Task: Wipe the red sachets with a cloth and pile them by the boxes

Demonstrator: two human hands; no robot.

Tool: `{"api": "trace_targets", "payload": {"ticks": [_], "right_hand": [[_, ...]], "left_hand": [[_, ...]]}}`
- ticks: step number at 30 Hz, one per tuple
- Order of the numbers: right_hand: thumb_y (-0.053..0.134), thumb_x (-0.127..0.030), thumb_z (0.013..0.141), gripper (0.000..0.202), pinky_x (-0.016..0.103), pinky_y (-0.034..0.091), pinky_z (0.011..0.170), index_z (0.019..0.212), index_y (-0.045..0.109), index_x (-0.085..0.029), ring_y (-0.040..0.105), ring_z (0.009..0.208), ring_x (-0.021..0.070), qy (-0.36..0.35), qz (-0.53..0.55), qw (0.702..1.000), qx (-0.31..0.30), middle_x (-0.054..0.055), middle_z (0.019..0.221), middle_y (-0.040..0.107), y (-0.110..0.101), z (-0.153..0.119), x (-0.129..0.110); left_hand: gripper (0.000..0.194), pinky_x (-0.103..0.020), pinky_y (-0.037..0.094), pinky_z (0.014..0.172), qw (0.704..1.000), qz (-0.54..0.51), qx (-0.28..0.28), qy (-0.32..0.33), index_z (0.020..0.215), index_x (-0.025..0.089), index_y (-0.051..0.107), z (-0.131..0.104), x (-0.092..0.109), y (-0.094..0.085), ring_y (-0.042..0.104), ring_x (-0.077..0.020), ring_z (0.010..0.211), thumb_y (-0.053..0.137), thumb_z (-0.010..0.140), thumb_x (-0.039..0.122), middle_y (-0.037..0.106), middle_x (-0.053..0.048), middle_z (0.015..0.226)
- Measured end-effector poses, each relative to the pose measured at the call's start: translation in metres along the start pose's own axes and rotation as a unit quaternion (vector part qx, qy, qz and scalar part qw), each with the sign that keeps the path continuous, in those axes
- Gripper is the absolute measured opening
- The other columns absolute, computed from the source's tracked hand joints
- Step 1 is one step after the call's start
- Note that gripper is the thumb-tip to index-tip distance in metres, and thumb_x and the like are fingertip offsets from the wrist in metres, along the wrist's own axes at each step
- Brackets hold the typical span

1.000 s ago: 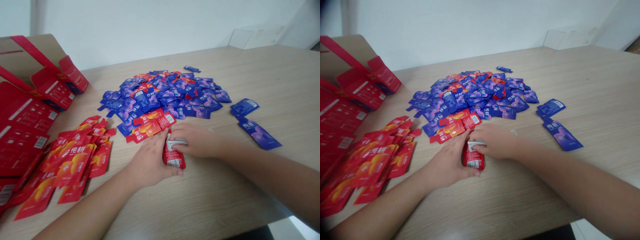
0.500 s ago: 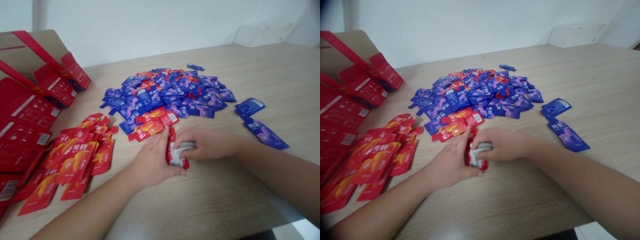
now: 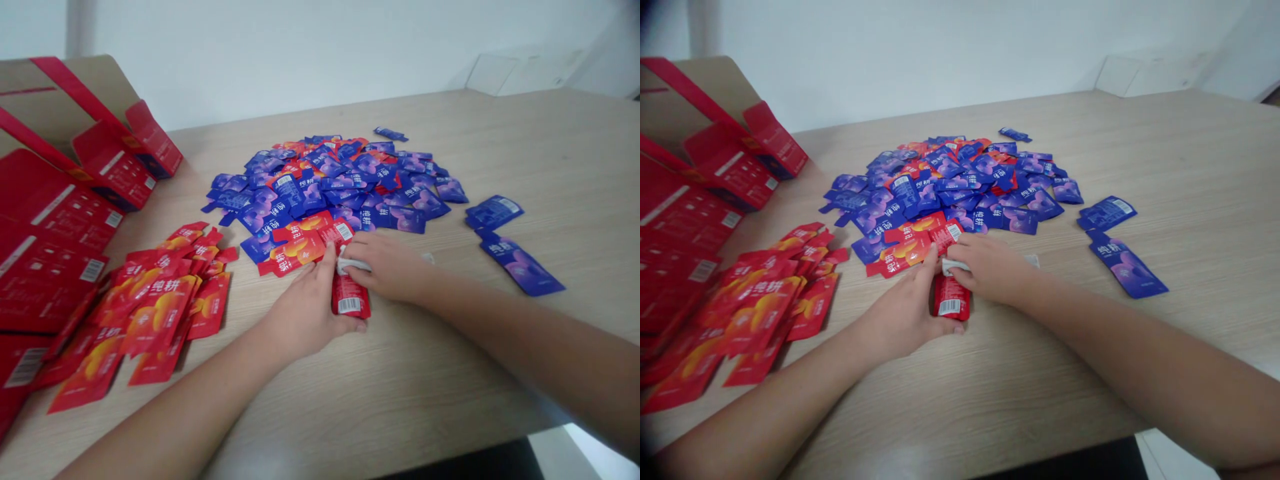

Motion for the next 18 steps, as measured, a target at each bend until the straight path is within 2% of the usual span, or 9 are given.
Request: {"api": "trace_targets", "payload": {"ticks": [2,4,7,8,10,11,13,15,18], "right_hand": [[0.055,-0.029,0.108,0.02,0.045,0.055,0.096,0.114,0.072,-0.018,0.068,0.111,0.0317,0.042,-0.03,0.998,0.022,0.014,0.117,0.072,-0.002,0.001,0.016],[0.055,-0.03,0.109,0.021,0.044,0.055,0.093,0.118,0.069,-0.018,0.068,0.108,0.0318,0.082,-0.053,0.994,0.044,0.015,0.118,0.07,-0.004,0.002,0.031],[0.056,-0.033,0.109,0.023,0.043,0.055,0.094,0.123,0.068,-0.018,0.068,0.11,0.0312,0.092,-0.065,0.992,0.06,0.015,0.12,0.07,-0.005,0.002,0.04],[0.056,-0.033,0.109,0.024,0.043,0.055,0.096,0.123,0.068,-0.018,0.068,0.111,0.0313,0.087,-0.061,0.992,0.063,0.015,0.12,0.07,-0.005,0.002,0.04],[0.057,-0.034,0.108,0.025,0.043,0.055,0.096,0.124,0.069,-0.019,0.069,0.112,0.0314,0.087,-0.047,0.993,0.07,0.015,0.122,0.07,-0.005,0.0,0.042],[0.058,-0.035,0.108,0.025,0.043,0.056,0.095,0.124,0.07,-0.019,0.069,0.112,0.0316,0.092,-0.038,0.992,0.074,0.014,0.122,0.071,-0.005,-0.001,0.043],[0.06,-0.036,0.107,0.026,0.045,0.057,0.095,0.123,0.071,-0.02,0.07,0.111,0.0327,0.099,-0.022,0.992,0.08,0.015,0.122,0.071,-0.005,-0.002,0.046],[0.06,-0.037,0.106,0.026,0.047,0.057,0.096,0.123,0.071,-0.02,0.071,0.111,0.0338,0.095,-0.01,0.992,0.082,0.015,0.122,0.072,-0.005,-0.002,0.048],[0.06,-0.038,0.106,0.025,0.048,0.058,0.096,0.121,0.071,-0.021,0.071,0.111,0.0339,0.087,-0.001,0.993,0.08,0.015,0.122,0.072,-0.004,-0.002,0.05]], "left_hand": [[0.135,-0.061,0.046,0.125,0.999,0.034,-0.004,0.037,0.178,0.015,0.007,-0.003,0.007,0.0,0.043,-0.0455,0.161,0.095,0.084,0.053,0.045,-0.03,0.171],[0.11,-0.065,0.039,0.129,0.994,0.093,-0.017,0.061,0.175,0.019,0.03,-0.008,0.015,0.004,0.037,-0.0489,0.164,0.085,0.091,0.064,0.045,-0.027,0.172],[0.095,-0.07,0.036,0.13,0.984,0.167,-0.017,0.064,0.156,0.015,0.058,-0.014,0.027,0.008,0.039,-0.0546,0.16,0.076,0.089,0.079,0.048,-0.03,0.168],[0.089,-0.067,0.039,0.129,0.981,0.184,-0.011,0.059,0.151,0.011,0.061,-0.016,0.031,0.008,0.045,-0.0533,0.158,0.075,0.092,0.076,0.05,-0.032,0.166],[0.064,-0.058,0.05,0.123,0.976,0.212,-0.007,0.051,0.147,0.005,0.061,-0.018,0.04,0.008,0.059,-0.0462,0.148,0.069,0.104,0.051,0.057,-0.033,0.159],[0.051,-0.055,0.058,0.115,0.973,0.228,-0.011,0.044,0.149,0.005,0.059,-0.018,0.042,0.008,0.067,-0.042,0.14,0.062,0.107,0.034,0.061,-0.031,0.155],[0.05,-0.05,0.069,0.091,0.968,0.248,-0.026,0.016,0.156,0.009,0.053,-0.02,0.044,0.005,0.08,-0.0368,0.116,0.049,0.106,0.011,0.072,-0.025,0.141],[0.05,-0.047,0.069,0.075,0.974,0.223,-0.029,-0.017,0.155,0.016,0.054,-0.025,0.043,-0.005,0.083,-0.0344,0.097,0.047,0.106,0.008,0.079,-0.018,0.124],[0.034,-0.045,0.069,0.083,0.995,0.091,0.038,-0.029,0.142,0.027,0.062,-0.042,0.043,-0.035,0.083,-0.0312,0.101,0.055,0.109,0.023,0.082,-0.008,0.118]]}}
Point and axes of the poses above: each hand's wrist, its own z-axis towards the middle knuckle, its own y-axis out of the palm, x = y × z, the point moved 8 cm from there along z, towards the middle knuckle
